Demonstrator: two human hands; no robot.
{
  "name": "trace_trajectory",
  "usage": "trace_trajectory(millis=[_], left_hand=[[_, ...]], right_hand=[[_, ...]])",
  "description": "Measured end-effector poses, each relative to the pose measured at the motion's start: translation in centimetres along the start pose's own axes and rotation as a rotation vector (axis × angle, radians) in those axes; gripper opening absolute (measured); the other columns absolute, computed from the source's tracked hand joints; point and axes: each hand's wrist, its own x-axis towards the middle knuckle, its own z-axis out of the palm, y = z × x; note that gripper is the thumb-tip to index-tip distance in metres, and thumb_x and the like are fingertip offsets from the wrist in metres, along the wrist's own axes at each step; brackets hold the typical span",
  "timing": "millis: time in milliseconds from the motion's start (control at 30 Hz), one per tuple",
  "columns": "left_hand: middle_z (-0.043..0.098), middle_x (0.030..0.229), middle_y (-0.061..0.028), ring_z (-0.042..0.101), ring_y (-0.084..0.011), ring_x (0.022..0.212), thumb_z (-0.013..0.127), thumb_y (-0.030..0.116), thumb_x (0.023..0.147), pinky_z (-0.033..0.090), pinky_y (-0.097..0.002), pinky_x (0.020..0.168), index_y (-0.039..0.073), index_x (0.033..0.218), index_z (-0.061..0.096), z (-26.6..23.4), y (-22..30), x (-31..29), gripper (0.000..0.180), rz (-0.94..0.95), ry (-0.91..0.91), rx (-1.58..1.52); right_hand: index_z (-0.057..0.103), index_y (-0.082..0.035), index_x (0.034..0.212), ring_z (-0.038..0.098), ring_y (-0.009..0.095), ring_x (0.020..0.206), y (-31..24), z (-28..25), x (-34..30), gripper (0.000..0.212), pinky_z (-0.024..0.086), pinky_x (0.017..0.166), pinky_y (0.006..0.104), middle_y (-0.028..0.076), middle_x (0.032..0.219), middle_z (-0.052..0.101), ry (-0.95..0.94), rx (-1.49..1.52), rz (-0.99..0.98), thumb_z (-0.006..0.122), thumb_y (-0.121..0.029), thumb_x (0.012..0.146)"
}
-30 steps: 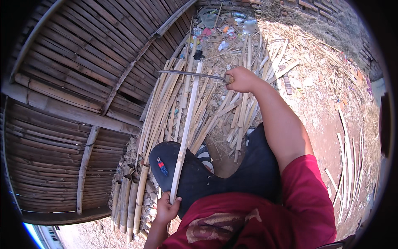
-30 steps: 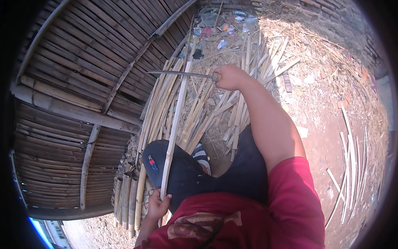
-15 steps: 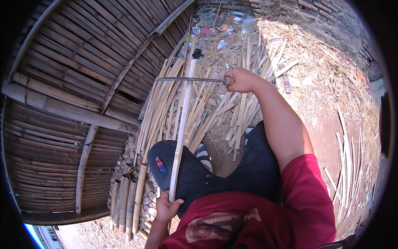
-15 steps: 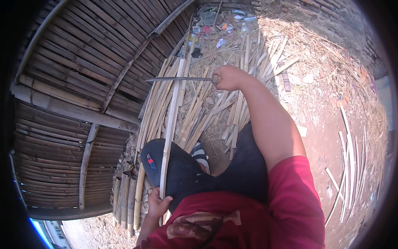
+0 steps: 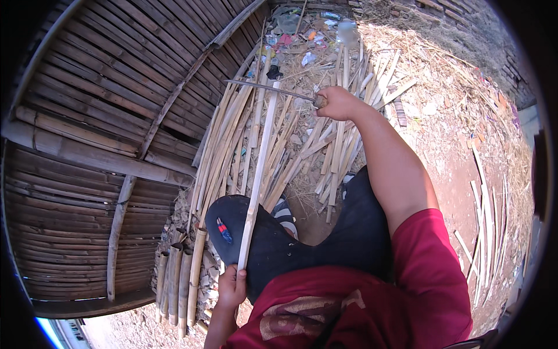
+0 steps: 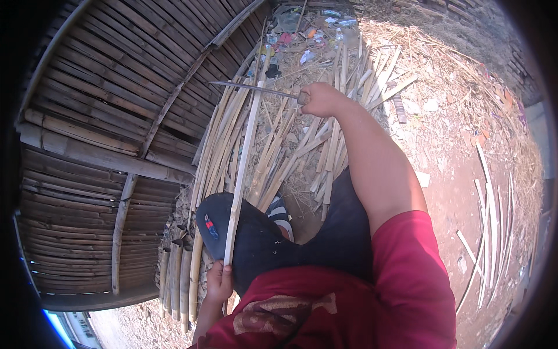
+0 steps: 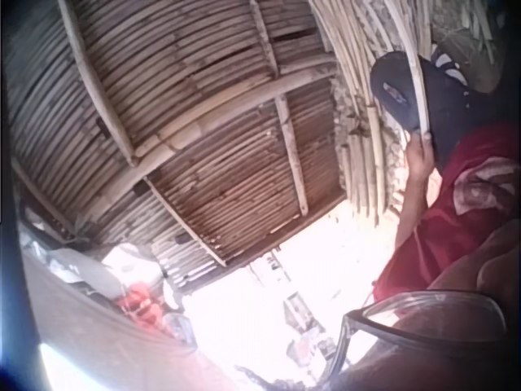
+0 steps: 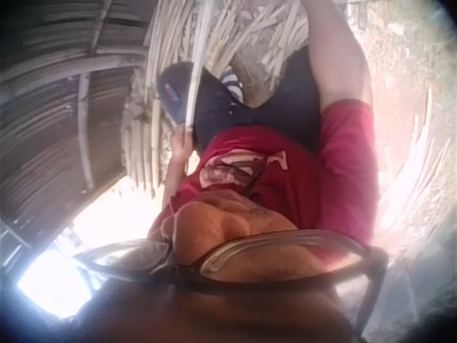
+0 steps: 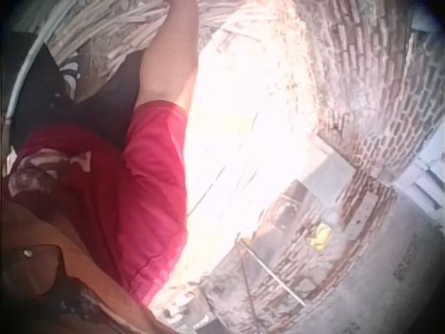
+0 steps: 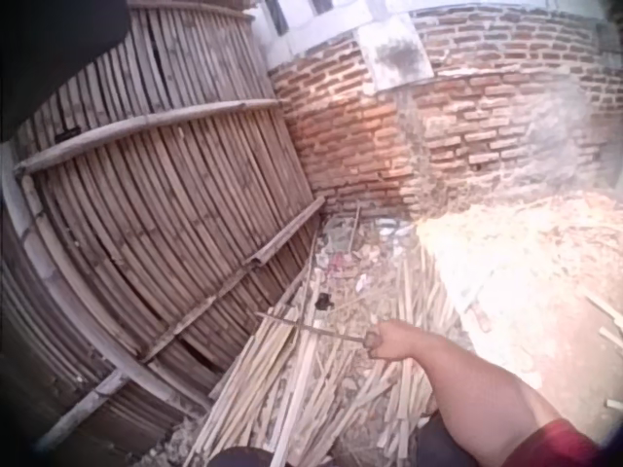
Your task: The person shaves a thin strip of bamboo by repeatedly scraping a knife along its surface while holding the strip by hand.
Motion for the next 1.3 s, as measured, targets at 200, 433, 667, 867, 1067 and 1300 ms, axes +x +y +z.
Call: trace_trajectory(millis=[200, 433, 667, 867, 1067, 1300], left_hand=[[0.057, 0.062, -0.0047, 0.054, -0.0119, 0.059, 0.058, 0.033, 0.107, 0.044, -0.0322, 0.055, 0.002, 0.095, 0.062, -0.3, 0.8, 0.1, 0.034, -0.08, -0.058, -0.036], [0.059, 0.063, -0.0082, 0.057, -0.0148, 0.058, 0.06, 0.033, 0.106, 0.045, -0.0336, 0.055, 0.001, 0.095, 0.063, -0.3, -0.1, -0.1, 0.034, -0.072, -0.04, 0.025], [0.057, 0.061, -0.0003, 0.054, -0.008, 0.053, 0.055, 0.031, 0.109, 0.043, -0.0255, 0.051, 0.001, 0.098, 0.06, -1.0, 1.7, 0.5, 0.033, -0.071, -0.026, -0.167], [0.056, 0.063, -0.0003, 0.052, -0.0073, 0.052, 0.055, 0.039, 0.109, 0.043, -0.0237, 0.049, 0.001, 0.104, 0.056, -5.7, 4.7, 6.6, 0.038, 0.133, 0.17, -0.304], [0.057, 0.076, -0.0039, 0.056, -0.009, 0.065, 0.053, 0.044, 0.109, 0.051, -0.0263, 0.062, 0.006, 0.099, 0.051, -12.0, 12.2, 18.4, 0.04, 0.577, 0.55, -0.415], [0.07, 0.096, -0.0106, 0.071, -0.0204, 0.086, 0.044, 0.038, 0.113, 0.057, -0.0328, 0.077, 0.004, 0.111, 0.054, -10.4, 18.0, 31.1, 0.036, 0.518, 0.519, -0.372]], right_hand=[[0.075, -0.009, 0.108, 0.069, 0.04, 0.1, -4.7, 0.7, -1.6, 0.042, 0.055, 0.086, 0.0492, 0.019, 0.1, 0.074, -0.143, -0.162, -0.139, 0.081, -0.034, 0.076], [0.074, -0.007, 0.111, 0.069, 0.041, 0.103, -1.1, 0.0, 0.1, 0.042, 0.055, 0.089, 0.0478, 0.022, 0.107, 0.073, -0.014, -0.054, 0.074, 0.08, -0.033, 0.079], [0.071, -0.002, 0.123, 0.069, 0.038, 0.108, 2.7, -1.3, -1.0, 0.059, 0.052, 0.096, 0.0434, 0.022, 0.112, 0.073, 0.166, 0.268, 0.296, 0.082, -0.039, 0.079], [0.069, -0.001, 0.104, 0.064, 0.02, 0.081, 0.3, -1.7, -1.4, 0.041, 0.05, 0.075, 0.0352, 0.009, 0.088, 0.068, 0.291, 0.435, 0.232, 0.082, -0.036, 0.085], [0.069, -0.003, 0.102, 0.062, 0.013, 0.07, -2.1, -1.6, -1.6, 0.039, 0.05, 0.067, 0.0316, 0.004, 0.08, 0.066, 0.246, 0.69, 0.121, 0.082, -0.037, 0.086], [0.069, -0.004, 0.1, 0.06, 0.012, 0.07, -5.0, -1.8, -1.9, 0.037, 0.048, 0.067, 0.0308, 0.002, 0.078, 0.065, 0.192, 0.681, 0.071, 0.082, -0.037, 0.087]])
